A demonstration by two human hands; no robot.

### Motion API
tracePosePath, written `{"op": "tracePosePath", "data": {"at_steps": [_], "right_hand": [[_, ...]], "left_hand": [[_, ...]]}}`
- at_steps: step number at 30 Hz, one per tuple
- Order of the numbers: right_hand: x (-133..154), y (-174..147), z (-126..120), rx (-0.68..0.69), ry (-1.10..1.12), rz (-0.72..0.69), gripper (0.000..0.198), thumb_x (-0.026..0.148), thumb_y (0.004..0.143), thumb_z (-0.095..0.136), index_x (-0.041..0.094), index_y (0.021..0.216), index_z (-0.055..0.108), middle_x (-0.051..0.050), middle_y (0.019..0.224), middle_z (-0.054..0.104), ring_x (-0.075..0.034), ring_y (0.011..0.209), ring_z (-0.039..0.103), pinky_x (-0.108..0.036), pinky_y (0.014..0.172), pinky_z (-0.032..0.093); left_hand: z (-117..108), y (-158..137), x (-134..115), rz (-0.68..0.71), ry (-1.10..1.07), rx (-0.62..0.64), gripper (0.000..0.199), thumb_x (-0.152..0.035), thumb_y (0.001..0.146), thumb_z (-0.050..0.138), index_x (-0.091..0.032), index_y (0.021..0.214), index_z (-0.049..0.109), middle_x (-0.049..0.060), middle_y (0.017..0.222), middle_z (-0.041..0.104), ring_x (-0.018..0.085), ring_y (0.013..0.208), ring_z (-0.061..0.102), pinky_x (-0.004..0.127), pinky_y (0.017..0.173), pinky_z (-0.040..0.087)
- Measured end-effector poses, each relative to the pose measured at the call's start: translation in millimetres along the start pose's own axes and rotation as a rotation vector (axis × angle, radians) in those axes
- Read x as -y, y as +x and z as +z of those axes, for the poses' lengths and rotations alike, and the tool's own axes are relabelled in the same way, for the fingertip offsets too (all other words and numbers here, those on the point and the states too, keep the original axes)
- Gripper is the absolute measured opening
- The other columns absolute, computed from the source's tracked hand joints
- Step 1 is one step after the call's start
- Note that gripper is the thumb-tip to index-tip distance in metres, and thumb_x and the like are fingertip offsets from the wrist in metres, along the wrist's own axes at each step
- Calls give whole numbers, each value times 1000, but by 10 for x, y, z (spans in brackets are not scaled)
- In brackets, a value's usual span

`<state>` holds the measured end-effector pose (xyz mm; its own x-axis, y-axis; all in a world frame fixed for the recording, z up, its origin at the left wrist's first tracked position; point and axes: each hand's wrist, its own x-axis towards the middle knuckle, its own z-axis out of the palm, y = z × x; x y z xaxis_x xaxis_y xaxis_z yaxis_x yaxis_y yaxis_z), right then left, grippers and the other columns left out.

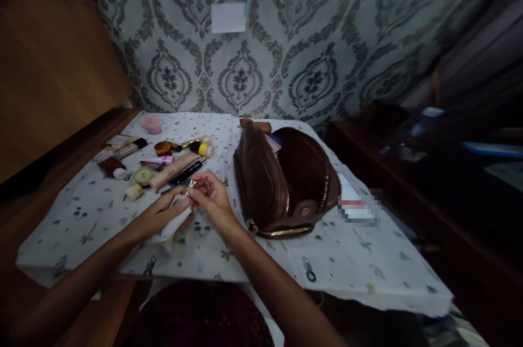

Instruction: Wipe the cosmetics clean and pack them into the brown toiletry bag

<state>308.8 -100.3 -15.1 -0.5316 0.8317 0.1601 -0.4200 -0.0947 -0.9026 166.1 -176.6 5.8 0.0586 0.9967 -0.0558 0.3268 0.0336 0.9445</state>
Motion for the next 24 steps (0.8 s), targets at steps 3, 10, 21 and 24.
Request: {"op": "tracePosePath", "data": {"at_steps": [3,10,21,24], "right_hand": [[39,15,-7,-67,11,-35,38,40,69,82,20,92,60,5,76,57,-6,53,53,-17,46,42],[46,-62,86,-30,92,8,49,50,62,85,20,95,64,4,75,58,-8,54,50,-20,49,42],[742,-713,-39,105,-42,-62,47,64,82,64,19,97,63,-3,86,68,-17,79,64,-30,76,51],[1220,-926,-353,-56,-64,-176,43,64,88,55,23,99,55,2,68,64,-14,56,60,-26,57,50]], "left_hand": [[-27,-140,-27,16,-32,107,44,-47,88,58,-19,121,60,7,113,67,25,111,59,36,97,48],[-25,-379,-4,-61,37,-68,46,-57,84,60,-21,111,70,7,103,71,27,100,63,37,91,52],[425,-251,-251,-61,47,90,46,-63,74,63,-18,64,63,1,54,60,16,51,54,25,50,44],[572,-137,-489,172,238,182,36,-50,84,58,-19,68,66,2,65,66,19,66,62,26,64,51]]}}
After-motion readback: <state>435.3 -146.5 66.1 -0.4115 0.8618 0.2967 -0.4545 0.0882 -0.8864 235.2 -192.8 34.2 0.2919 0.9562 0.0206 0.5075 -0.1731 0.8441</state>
